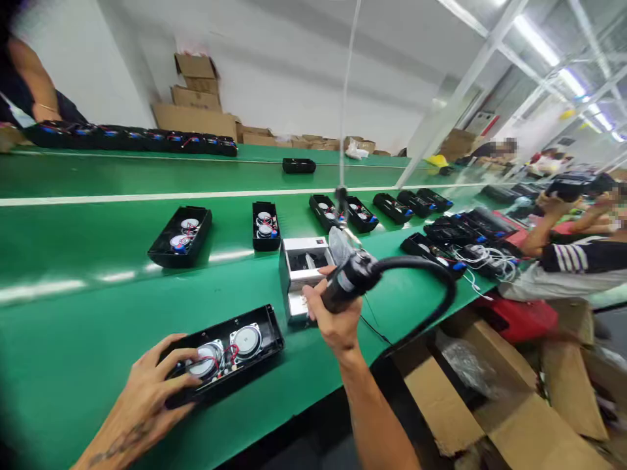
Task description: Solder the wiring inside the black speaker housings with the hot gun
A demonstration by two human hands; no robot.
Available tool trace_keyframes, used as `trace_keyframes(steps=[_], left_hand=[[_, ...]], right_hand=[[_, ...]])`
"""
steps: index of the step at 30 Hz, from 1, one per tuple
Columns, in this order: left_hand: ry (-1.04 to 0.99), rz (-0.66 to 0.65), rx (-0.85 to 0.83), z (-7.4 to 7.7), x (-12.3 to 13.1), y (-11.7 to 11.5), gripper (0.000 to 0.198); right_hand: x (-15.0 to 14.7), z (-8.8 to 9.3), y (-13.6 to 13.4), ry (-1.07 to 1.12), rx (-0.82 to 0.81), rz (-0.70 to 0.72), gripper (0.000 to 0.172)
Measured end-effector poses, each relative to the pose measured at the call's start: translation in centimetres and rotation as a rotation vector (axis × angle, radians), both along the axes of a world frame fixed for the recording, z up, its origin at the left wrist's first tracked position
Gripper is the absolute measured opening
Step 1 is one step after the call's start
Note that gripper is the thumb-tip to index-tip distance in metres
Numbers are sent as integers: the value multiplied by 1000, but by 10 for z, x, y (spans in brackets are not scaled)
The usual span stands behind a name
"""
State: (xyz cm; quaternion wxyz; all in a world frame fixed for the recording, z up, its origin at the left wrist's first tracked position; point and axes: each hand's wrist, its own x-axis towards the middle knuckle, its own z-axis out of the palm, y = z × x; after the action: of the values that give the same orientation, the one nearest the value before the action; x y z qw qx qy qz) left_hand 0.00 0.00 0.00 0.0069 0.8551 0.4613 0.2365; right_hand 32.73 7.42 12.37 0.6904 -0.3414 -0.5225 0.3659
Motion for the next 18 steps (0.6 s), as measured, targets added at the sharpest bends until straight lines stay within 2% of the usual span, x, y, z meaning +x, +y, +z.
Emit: trace_keyframes(steps=[5,9,18], left_hand=[[5,11,1,8,3,-3,16],[14,-3,13,8,-2,-1,15],[58,-28,-2,6,-6,1,15]], right_hand=[[-47,-6,-36,127,32,154,32],[-73,-13,-40,115,37,271,29],[-83,-22,-36,74,24,323,29]])
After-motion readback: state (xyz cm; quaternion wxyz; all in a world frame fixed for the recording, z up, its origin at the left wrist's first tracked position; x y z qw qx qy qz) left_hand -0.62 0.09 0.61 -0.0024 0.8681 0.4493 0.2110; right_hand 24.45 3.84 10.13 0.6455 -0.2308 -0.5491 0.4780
